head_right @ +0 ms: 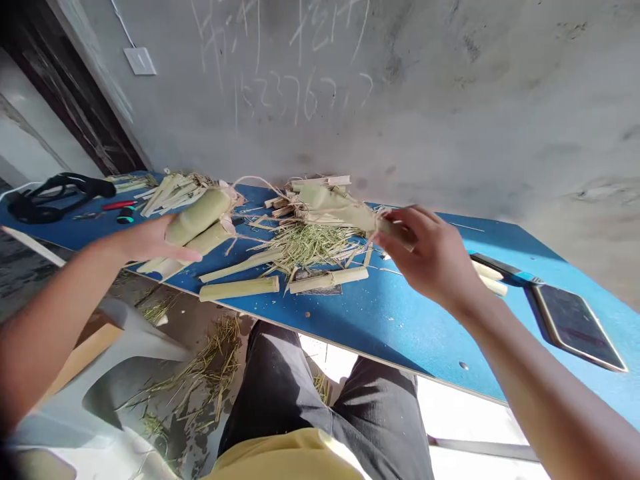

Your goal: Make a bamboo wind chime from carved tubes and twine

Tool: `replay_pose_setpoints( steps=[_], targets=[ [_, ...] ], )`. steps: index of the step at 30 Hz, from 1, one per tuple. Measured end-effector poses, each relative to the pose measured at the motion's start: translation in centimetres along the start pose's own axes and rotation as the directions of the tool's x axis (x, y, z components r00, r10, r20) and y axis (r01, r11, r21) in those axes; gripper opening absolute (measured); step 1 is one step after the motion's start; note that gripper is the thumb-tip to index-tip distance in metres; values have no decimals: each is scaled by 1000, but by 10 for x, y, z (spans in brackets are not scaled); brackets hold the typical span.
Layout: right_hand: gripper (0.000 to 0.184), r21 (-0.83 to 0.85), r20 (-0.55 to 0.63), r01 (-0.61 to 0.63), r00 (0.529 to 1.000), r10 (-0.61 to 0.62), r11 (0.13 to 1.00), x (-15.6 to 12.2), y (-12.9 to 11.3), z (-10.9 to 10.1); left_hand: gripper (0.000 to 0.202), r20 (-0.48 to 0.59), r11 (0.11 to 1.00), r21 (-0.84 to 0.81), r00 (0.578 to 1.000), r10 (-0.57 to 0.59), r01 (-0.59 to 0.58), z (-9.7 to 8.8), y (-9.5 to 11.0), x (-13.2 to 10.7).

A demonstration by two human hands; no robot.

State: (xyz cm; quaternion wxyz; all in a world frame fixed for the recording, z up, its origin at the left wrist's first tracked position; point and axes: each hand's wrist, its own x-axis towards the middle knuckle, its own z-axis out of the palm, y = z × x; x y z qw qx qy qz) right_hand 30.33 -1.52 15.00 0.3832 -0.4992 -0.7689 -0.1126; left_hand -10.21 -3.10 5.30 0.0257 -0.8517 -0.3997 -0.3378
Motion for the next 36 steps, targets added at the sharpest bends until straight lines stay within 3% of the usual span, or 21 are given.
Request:
replay_pose_setpoints(
  steps=[2, 4, 7, 9, 11, 15, 19, 24, 27, 29, 31, 33, 36],
  targets=[
    [28, 42, 97, -29, 995, 25, 999, -13, 2, 12, 57, -37, 994, 105, 999, -2, 6, -6, -19, 12],
    [33, 28, 139, -66, 988, 61, 997, -7, 2, 26, 62, -14, 988, 152, 1000, -16, 18, -16, -43, 36],
    [35, -103, 175, -126, 974, 143, 987, 27, 8, 50, 73, 171, 975, 223, 985, -38, -2, -36, -84, 87],
    [34, -196, 241, -162, 948, 208, 967, 51, 14, 70, 80, 392, 963, 264, 918, -58, -51, -46, -106, 114],
    [33, -238, 324, -162, 916, 236, 958, 67, 20, 91, 83, 436, 936, 346, 895, -98, -66, -48, -120, 126],
    [37, -226, 424, -103, 885, 193, 969, 76, 24, 130, 79, 342, 868, 497, 924, -173, -21, -40, -137, 121],
    [39, -229, 488, -54, 857, 163, 972, 71, 24, 154, 72, 272, 832, 552, 933, -238, 52, -32, -163, 111],
    [42, -294, 564, 10, 809, 165, 956, 64, 27, 170, 63, 374, 850, 525, 890, -261, 28, -28, -188, 103],
    [47, -340, 621, 59, 764, 177, 938, 63, 28, 176, 71, 418, 901, 425, 865, -279, 86, -31, -179, 97],
    [49, -365, 655, 95, 733, 183, 926, 65, 30, 177, 75, 398, 933, 325, 873, -283, 154, -31, -159, 92],
    [53, -374, 664, 118, 727, 176, 920, 67, 32, 174, 65, 331, 937, 272, 892, -306, 220, -24, -131, 89],
    [56, -366, 642, 120, 751, 157, 923, 70, 37, 164, 49, 303, 925, 262, 887, -350, 275, -9, -101, 86],
    [56, -341, 555, 89, 822, 124, 936, 72, 46, 139, 43, 409, 928, 303, 851, -331, 216, 21, -67, 85]
  ],
)
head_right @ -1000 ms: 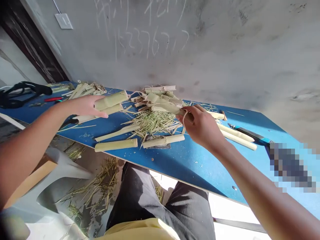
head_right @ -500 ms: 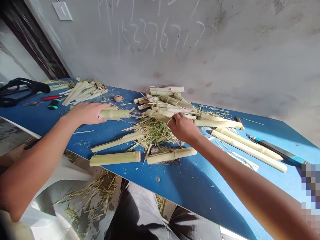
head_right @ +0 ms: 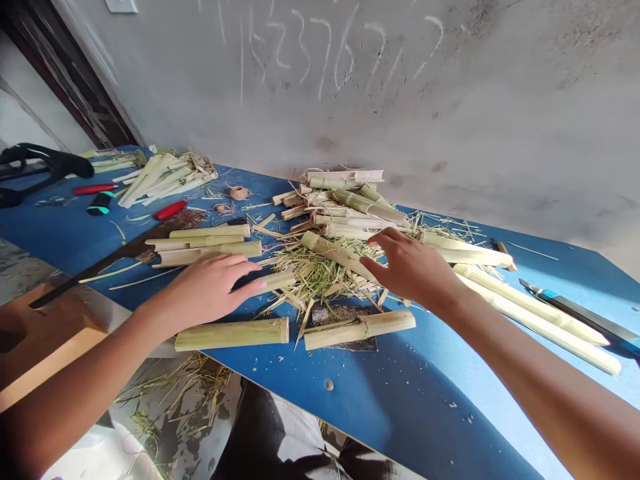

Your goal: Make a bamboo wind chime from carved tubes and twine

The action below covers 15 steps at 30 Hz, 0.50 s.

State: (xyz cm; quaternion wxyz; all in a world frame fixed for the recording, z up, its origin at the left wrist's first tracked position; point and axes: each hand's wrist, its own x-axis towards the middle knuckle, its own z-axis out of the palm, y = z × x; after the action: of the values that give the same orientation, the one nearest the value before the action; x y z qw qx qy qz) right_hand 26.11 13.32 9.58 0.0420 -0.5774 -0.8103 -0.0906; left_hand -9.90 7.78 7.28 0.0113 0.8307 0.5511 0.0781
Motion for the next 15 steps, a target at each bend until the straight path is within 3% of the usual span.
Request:
replay_pose_setpoints(
  steps=[4, 8, 11, 15],
  targets=[
    [53, -12, -126, -80, 989, 78, 997, -30, 29, -21, 24, 31, 996, 55, 997, 69, -70, 16, 16, 0],
    [60, -22, -167, -195, 968, 188, 981, -63, 61, -30, 18, -110, 993, 40, 988, 113, -109, 15, 11, -14],
    [70, -20, -160, -279, 949, 273, 960, -80, 84, -29, 15, -238, 980, 34, 951, 198, -196, 12, 14, -24],
    [80, -33, -187, -308, 937, 297, 951, -94, 106, -27, 15, -308, 966, 51, 916, 258, -255, 6, 23, -29]
  ],
)
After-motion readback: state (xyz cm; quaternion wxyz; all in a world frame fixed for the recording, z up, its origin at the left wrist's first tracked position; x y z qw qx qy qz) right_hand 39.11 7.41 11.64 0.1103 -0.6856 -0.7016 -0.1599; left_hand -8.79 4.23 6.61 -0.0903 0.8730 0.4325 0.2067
